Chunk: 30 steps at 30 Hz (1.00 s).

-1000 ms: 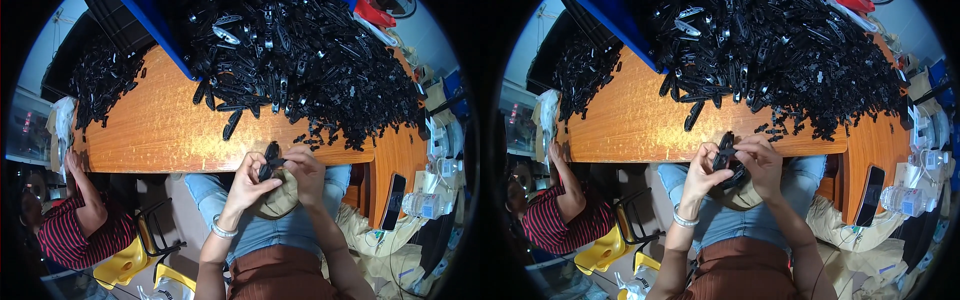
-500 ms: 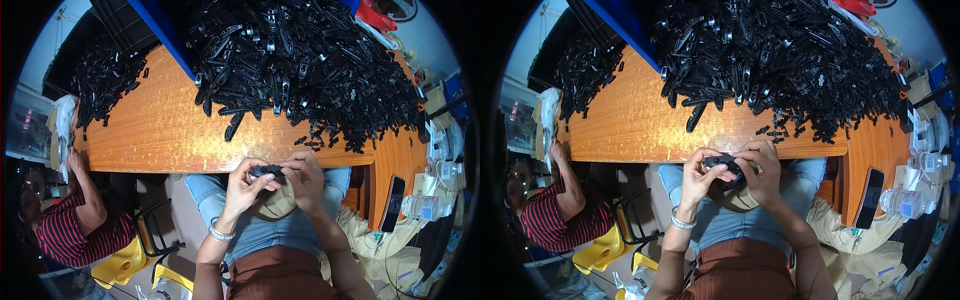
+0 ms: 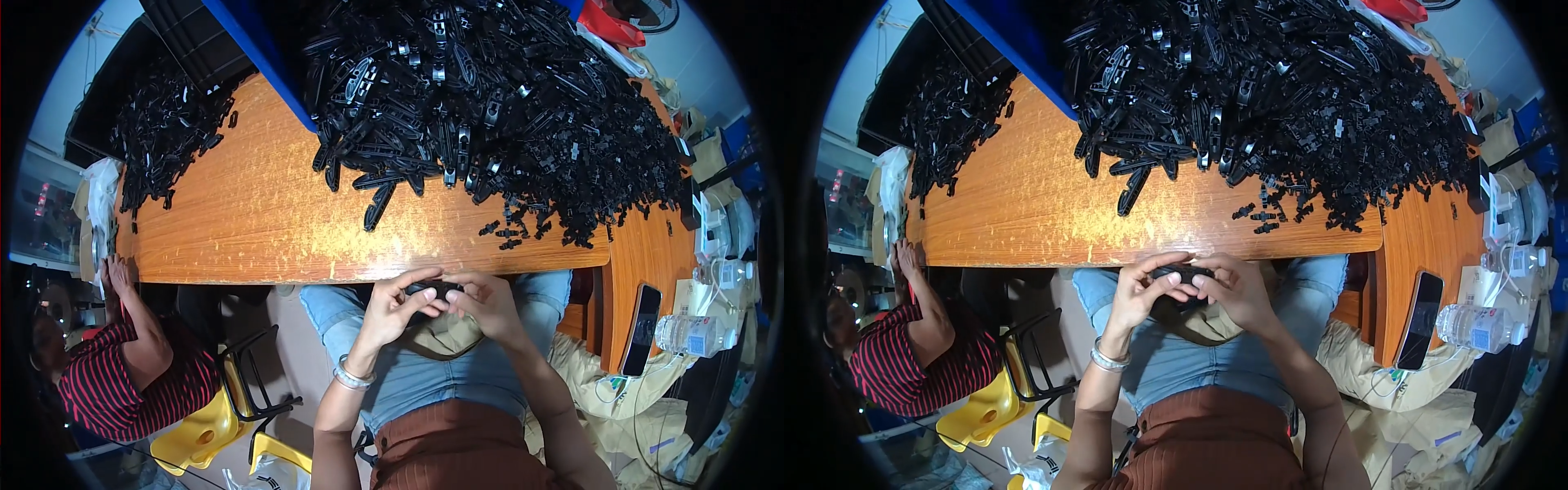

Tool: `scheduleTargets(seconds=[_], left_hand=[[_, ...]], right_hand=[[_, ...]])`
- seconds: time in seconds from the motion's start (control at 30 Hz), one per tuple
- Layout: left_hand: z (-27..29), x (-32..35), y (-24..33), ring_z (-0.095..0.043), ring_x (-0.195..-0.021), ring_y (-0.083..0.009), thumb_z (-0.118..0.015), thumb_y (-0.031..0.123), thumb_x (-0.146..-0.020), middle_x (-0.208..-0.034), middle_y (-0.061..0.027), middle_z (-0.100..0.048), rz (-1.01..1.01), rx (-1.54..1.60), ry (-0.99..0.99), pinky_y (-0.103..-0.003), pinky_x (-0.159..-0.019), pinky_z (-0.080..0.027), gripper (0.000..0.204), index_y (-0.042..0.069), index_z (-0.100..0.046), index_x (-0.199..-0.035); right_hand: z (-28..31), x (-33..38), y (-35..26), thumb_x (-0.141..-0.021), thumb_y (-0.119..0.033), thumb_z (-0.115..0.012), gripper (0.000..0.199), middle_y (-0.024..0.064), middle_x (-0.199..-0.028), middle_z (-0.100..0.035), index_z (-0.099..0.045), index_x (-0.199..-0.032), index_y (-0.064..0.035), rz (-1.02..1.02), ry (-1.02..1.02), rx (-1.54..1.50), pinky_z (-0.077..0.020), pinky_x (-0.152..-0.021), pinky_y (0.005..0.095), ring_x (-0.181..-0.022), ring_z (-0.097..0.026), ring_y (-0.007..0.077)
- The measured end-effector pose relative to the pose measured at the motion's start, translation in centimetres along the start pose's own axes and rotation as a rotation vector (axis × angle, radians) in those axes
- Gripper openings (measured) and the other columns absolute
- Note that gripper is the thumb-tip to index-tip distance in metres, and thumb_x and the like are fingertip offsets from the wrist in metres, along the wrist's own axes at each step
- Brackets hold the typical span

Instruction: Assembling small black plastic components by hand at a workbench.

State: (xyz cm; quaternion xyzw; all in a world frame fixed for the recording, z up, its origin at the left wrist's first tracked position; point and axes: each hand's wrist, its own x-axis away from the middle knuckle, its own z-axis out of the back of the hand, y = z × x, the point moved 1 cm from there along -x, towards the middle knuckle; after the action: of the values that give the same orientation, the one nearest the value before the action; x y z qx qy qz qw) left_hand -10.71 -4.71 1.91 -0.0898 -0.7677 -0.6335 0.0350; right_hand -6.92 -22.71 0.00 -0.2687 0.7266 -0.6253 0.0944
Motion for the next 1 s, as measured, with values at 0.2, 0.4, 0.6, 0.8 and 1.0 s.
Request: scheduleTargets(seconds=[0.2,0.4,0.6,0.8,1.0], left_hand=[[2.1,-1.5,1.6,-0.058,-0.055,-0.0223,-0.068,0.012,-0.082,-0.075,-0.0141,-0.063,-0.503,-0.879,0.515,-0.033,-0.054,-0.046,0.022,-0.001,-0.063,-0.099],[6.2,-6.3,1.7,-0.055,-0.085,-0.035,-0.072,0.013,-0.077,-0.087,-0.0175,-0.057,-0.432,-1.197,0.725,-0.039,-0.075,-0.045,0.034,-0.005,-0.056,-0.102],[4.8,-5.5,1.4,-0.057,-0.055,-0.0087,-0.067,-0.003,-0.081,-0.07,-0.0046,-0.06,-0.335,-0.324,0.541,-0.02,-0.049,-0.046,0.021,0.002,-0.05,-0.091],[0.5,-2.5,2.4,-0.062,-0.072,-0.0116,-0.064,-0.009,-0.081,-0.091,-0.0087,-0.062,-0.236,-0.008,0.333,-0.022,-0.063,-0.053,0.028,-0.005,-0.056,-0.108],[-1.4,-0.9,2.9,-0.066,-0.079,-0.0154,-0.065,-0.01,-0.079,-0.094,-0.0127,-0.065,-0.163,-0.115,0.273,-0.023,-0.071,-0.055,0.025,-0.009,-0.061,-0.104]], right_hand=[[0.7,0.2,-1.1,-0.086,-0.002,-0.06,0.017,0.0084,-0.085,-0.061,-0.062,-0.103,0.0031,0.036,-0.065,0.143,-0.0484,-0.059,0.0253,-0.065,-0.06,0.0133],[2.9,-4.8,-5.2,-0.081,0.005,-0.06,0.012,0.0106,-0.086,-0.06,-0.064,-0.091,0.0003,0.691,0.363,1.32,-0.0475,-0.07,0.0363,-0.081,-0.059,0.0266],[3.4,-6.0,-5.6,-0.08,0.005,-0.061,0.016,0.0102,-0.085,-0.06,-0.063,-0.095,0.0012,0.807,0.192,0.92,-0.0469,-0.065,0.0329,-0.073,-0.059,0.023],[1.5,-4.4,-5.0,-0.088,0.004,-0.051,0.018,0.0155,-0.08,-0.063,-0.058,-0.103,0.0096,0.154,0.031,-0.197,-0.0531,-0.062,0.0264,-0.068,-0.063,0.0181],[-0.3,-2.7,-5.3,-0.085,0.003,-0.058,0.013,0.0091,-0.086,-0.06,-0.065,-0.095,0.0055,0.298,0.132,0.033,-0.0502,-0.064,0.022,-0.074,-0.06,0.0131]])
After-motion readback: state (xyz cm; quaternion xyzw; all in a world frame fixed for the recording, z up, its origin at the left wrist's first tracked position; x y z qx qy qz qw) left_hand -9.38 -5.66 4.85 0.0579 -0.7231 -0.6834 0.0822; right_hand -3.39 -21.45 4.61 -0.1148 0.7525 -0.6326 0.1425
